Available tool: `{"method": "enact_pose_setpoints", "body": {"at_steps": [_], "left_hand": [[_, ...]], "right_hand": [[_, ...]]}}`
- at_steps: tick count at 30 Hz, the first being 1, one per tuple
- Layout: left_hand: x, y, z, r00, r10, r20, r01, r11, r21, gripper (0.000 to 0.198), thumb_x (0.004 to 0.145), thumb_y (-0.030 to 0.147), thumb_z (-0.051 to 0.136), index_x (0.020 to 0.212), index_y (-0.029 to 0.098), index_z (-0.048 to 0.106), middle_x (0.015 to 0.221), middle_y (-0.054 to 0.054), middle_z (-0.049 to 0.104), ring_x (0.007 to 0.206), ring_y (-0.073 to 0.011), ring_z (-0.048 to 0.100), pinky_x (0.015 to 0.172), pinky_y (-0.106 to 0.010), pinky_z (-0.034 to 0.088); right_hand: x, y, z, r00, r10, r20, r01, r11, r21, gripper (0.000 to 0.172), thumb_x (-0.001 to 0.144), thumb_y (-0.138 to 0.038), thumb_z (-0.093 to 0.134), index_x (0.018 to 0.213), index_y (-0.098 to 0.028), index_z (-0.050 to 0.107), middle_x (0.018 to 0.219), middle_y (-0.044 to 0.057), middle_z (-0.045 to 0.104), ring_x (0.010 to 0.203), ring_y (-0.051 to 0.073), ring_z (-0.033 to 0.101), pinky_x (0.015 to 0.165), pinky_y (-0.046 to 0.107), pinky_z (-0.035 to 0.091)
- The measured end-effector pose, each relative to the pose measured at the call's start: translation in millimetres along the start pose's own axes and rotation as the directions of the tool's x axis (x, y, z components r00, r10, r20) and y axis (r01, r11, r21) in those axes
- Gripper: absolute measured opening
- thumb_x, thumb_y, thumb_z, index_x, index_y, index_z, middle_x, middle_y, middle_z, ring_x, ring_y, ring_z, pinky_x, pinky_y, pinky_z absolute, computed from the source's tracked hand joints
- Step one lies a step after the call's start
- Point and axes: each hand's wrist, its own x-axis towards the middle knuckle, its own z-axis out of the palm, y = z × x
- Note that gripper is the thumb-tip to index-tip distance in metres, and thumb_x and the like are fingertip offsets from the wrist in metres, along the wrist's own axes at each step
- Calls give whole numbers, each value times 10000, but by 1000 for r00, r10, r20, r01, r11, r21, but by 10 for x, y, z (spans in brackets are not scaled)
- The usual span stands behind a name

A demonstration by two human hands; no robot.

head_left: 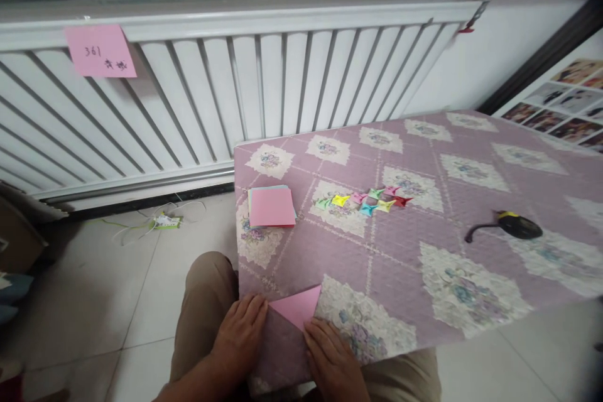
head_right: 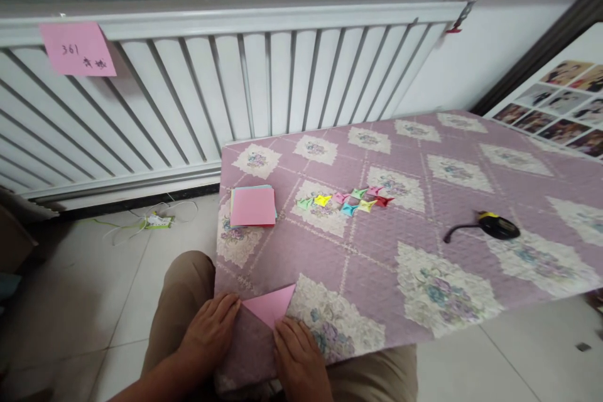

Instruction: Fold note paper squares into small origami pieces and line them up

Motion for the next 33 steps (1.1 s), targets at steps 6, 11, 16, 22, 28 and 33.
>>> {"method": "enact_pose_setpoints", "body": {"at_steps": [6, 11, 16, 22, 28, 33], "left_hand": [[93, -40, -102, 997, -49, -65, 37, 984, -175, 333, 809, 127, 501, 1126, 198, 574, 1109, -64, 614, 1011, -234, 541, 880, -393, 430], [174, 21, -79, 966, 17, -259, -71, 977, -203, 392, 825, 142, 492, 1215, 178, 501, 1211, -108, 539, 1119, -253, 480, 952, -436, 394], [327, 60, -18, 953, 174, -247, -208, 971, -121, 261, 900, 192, 487, 1148, 245, 550, 1237, -65, 531, 1133, -234, 472, 940, -402, 384], [551, -58, -12, 903, 420, -92, -427, 901, -70, 113, 924, 255, 515, 980, 188, 586, 999, -46, 610, 922, -186, 533, 794, -323, 416], [675, -72, -147, 866, 486, -116, -494, 868, -51, 123, 934, 199, 466, 901, 170, 581, 898, -44, 605, 849, -174, 536, 733, -303, 416], [669, 65, -409, 888, 391, -243, -444, 866, -229, 148, 923, 173, 439, 961, 195, 580, 956, -32, 614, 891, -178, 544, 802, -323, 434]], "right_hand": [[60, -73, 46, 972, 216, 88, -223, 972, 73, 158, 837, -162, 531, 925, -239, 636, 966, 24, 687, 918, 200, 628, 835, 356, 502], [140, -111, 108, 925, 356, 129, -361, 932, 17, 97, 753, -148, 644, 755, -241, 616, 824, 7, 656, 797, 211, 600, 750, 358, 470], [167, -123, 122, 920, 371, 126, -373, 928, -7, 117, 733, -147, 679, 734, -230, 597, 822, 9, 640, 788, 214, 573, 731, 347, 438], [183, -179, 142, 894, 433, 110, -435, 901, -15, 112, 751, -143, 648, 761, -231, 579, 792, 11, 602, 793, 218, 543, 744, 356, 410], [218, -191, 161, 917, 400, 11, -399, 916, -44, 96, 847, -193, 517, 904, -225, 588, 807, 40, 605, 782, 222, 549, 719, 348, 427], [257, -112, 23, 911, 408, -63, -402, 911, 87, 330, 943, -291, 365, 688, -230, 566, 658, 21, 573, 630, 176, 549, 603, 285, 426]]}}
